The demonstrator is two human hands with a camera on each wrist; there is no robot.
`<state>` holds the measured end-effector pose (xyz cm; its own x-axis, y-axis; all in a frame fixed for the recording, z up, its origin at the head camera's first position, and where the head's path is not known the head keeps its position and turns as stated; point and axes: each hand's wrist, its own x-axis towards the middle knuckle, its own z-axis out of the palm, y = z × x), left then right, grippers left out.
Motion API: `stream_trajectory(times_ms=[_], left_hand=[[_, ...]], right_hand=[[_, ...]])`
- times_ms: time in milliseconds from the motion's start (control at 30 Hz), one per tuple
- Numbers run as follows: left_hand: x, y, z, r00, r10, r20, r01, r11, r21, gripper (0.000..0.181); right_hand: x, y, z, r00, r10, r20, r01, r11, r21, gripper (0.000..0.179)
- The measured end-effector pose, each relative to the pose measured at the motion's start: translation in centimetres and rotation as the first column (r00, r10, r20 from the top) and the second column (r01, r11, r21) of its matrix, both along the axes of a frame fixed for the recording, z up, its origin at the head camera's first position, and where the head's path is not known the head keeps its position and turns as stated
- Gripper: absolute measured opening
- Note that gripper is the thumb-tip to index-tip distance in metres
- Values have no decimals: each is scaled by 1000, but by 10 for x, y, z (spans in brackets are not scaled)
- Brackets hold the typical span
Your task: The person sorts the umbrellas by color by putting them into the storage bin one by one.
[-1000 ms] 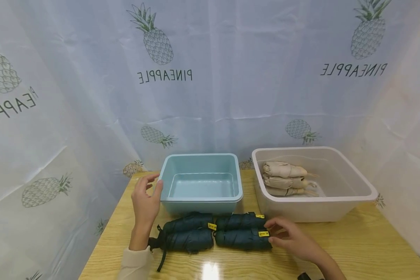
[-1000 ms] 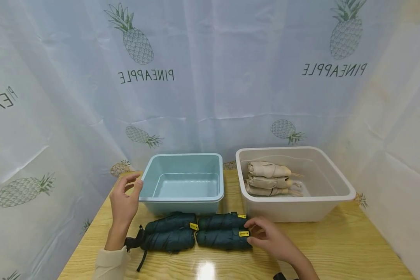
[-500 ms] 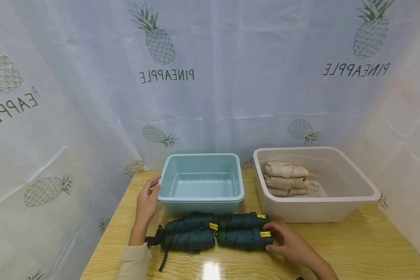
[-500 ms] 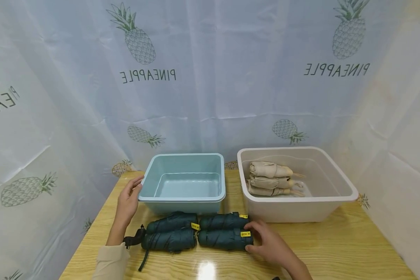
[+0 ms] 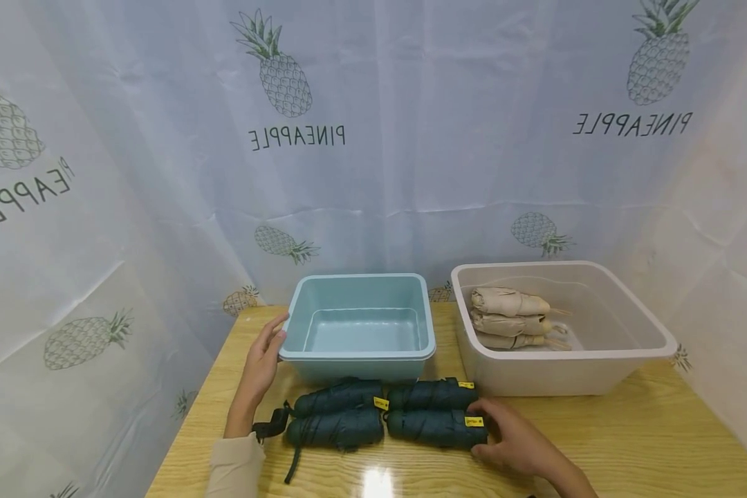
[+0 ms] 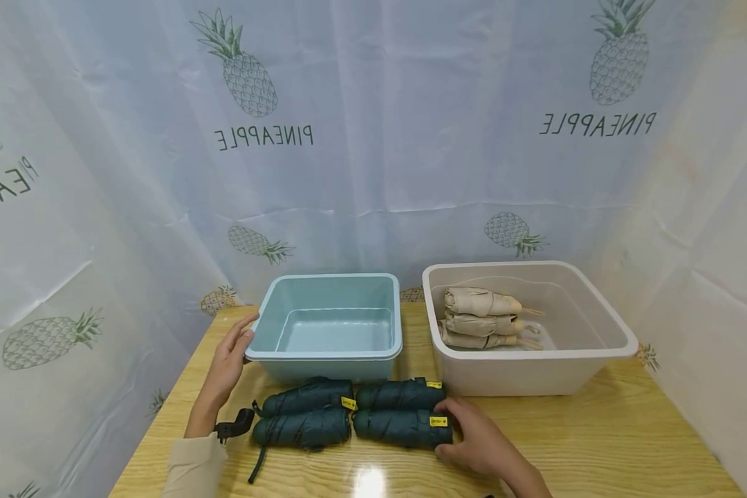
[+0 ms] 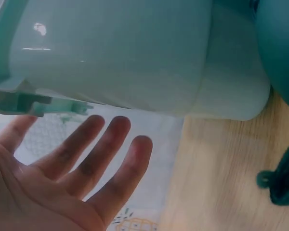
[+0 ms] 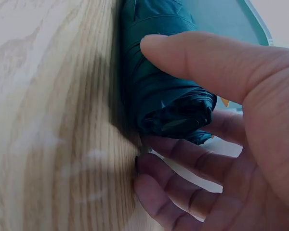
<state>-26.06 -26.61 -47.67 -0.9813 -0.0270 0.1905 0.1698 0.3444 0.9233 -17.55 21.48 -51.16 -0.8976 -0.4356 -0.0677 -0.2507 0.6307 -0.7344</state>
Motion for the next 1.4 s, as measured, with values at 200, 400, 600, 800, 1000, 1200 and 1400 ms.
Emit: stream_trajectory(times_ms=[200, 400, 600, 800, 1000, 1200, 1400], left_hand=[[0, -1, -3, 996, -84, -2, 83, 990, 110, 49], [-1, -4, -8, 993, -117, 2, 117, 987, 112, 50], [-1, -6, -9, 993, -120, 20, 117, 986, 116, 50], [-1, -7, -8, 993, -113, 30, 107, 985, 136, 50], [-2, -8, -9, 994, -108, 35, 102, 985, 141, 49], [-3, -7, -11, 994, -102, 48, 95, 985, 141, 49], [-2, -5, -10, 993, -103, 60, 92, 982, 162, 49]], right_hand=[[2, -4, -1, 999, -25, -30, 26, 999, 47, 62], [0, -7, -4, 998, -35, -48, 37, 999, 38, 58], [-4, -7, -7, 1000, -21, -19, 21, 1000, -24, 54], [-2, -7, -2, 1000, -28, -11, 26, 994, -109, 53], [-2, -7, 1, 999, -38, 24, 43, 970, -238, 52], [-3, -8, 1, 994, 10, 104, 31, 924, -381, 51], [-2, -10, 6, 975, 50, 217, 61, 877, -477, 54]])
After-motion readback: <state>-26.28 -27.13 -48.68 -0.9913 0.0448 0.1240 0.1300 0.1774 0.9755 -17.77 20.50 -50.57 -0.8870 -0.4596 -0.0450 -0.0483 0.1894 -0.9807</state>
